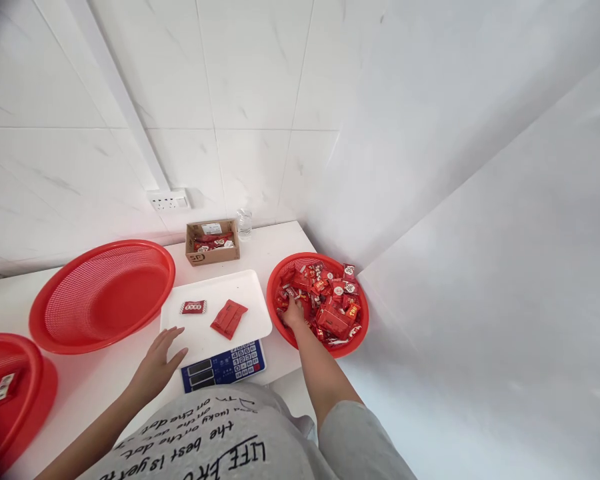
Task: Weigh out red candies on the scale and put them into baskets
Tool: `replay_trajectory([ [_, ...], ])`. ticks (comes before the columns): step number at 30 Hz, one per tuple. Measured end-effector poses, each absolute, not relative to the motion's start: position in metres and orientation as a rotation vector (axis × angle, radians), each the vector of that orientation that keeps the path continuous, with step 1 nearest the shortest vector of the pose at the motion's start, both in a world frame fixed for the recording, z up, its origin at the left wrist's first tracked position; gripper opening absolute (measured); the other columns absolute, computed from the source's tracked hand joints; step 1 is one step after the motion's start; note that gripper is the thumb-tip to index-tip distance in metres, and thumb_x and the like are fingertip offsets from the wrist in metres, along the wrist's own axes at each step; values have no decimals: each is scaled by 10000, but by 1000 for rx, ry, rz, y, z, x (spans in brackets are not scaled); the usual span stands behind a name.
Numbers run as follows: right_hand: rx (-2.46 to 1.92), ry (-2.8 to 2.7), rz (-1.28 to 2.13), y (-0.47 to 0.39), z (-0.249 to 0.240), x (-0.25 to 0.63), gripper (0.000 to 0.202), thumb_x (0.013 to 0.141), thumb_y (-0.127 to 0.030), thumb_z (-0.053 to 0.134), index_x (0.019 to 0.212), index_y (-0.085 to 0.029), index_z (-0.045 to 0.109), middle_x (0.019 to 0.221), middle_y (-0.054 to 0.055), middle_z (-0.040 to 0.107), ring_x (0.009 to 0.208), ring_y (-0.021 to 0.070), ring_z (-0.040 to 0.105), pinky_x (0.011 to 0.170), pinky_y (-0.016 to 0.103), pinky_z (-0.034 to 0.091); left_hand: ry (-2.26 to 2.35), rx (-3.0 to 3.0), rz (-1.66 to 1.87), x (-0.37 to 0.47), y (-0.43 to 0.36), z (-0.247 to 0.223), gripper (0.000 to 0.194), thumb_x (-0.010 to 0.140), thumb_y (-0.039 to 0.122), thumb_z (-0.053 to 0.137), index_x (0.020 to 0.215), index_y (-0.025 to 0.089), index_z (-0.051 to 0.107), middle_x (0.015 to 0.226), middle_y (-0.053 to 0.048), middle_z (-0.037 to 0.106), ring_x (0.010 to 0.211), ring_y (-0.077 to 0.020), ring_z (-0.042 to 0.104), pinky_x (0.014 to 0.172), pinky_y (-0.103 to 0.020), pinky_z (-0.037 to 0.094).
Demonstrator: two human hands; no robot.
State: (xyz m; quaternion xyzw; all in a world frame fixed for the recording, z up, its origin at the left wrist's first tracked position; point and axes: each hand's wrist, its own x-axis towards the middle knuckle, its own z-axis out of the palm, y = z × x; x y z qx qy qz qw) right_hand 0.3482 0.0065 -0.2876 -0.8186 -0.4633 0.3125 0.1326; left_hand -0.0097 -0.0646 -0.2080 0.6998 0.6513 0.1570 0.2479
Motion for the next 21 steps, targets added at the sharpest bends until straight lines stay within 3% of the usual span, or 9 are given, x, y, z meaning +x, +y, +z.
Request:
replay_trajectory([
  [6, -2401, -1440, 777, 8, -286, 357, 707, 731, -143, 520, 1401, -241, 319, 1282, 126, 450, 1082, 239, 539, 912, 326, 402, 1808, 1898, 435, -18, -61, -208, 470, 822, 415, 416, 1210, 172, 524, 1306, -121, 527, 1297, -282, 382, 1047, -498, 342],
  [9, -2412, -1440, 705, 11, -281, 363, 635, 747, -117, 468, 1366, -231, 382, 1277, 131, 446, 1133, 248, 493, 939, 334, 377, 1808, 1877, 441, -16, -58, -206, 452, 827, 406, 418, 1206, 186, 528, 1311, -111, 523, 1296, -276, 386, 1039, -484, 358],
  [16, -2389, -1502, 684, 21, -279, 367, 604, 762, -278, 516, 1355, -234, 408, 1366, 126, 384, 1246, 284, 383, 1035, 373, 289, 1791, 1815, 439, -8, -53, -197, 450, 829, 402, 421, 1219, 196, 510, 1338, -105, 497, 1313, -269, 361, 1048, -471, 347],
  [21, -2347, -1567, 830, 14, -288, 365, 676, 763, -363, 526, 1397, -216, 342, 1436, 118, 325, 1305, 274, 320, 1053, 379, 270, 1874, 1677, 545, -15, -40, -183, 562, 828, 431, 437, 1331, 188, 377, 1391, -126, 436, 1292, -270, 391, 1045, -464, 345],
])
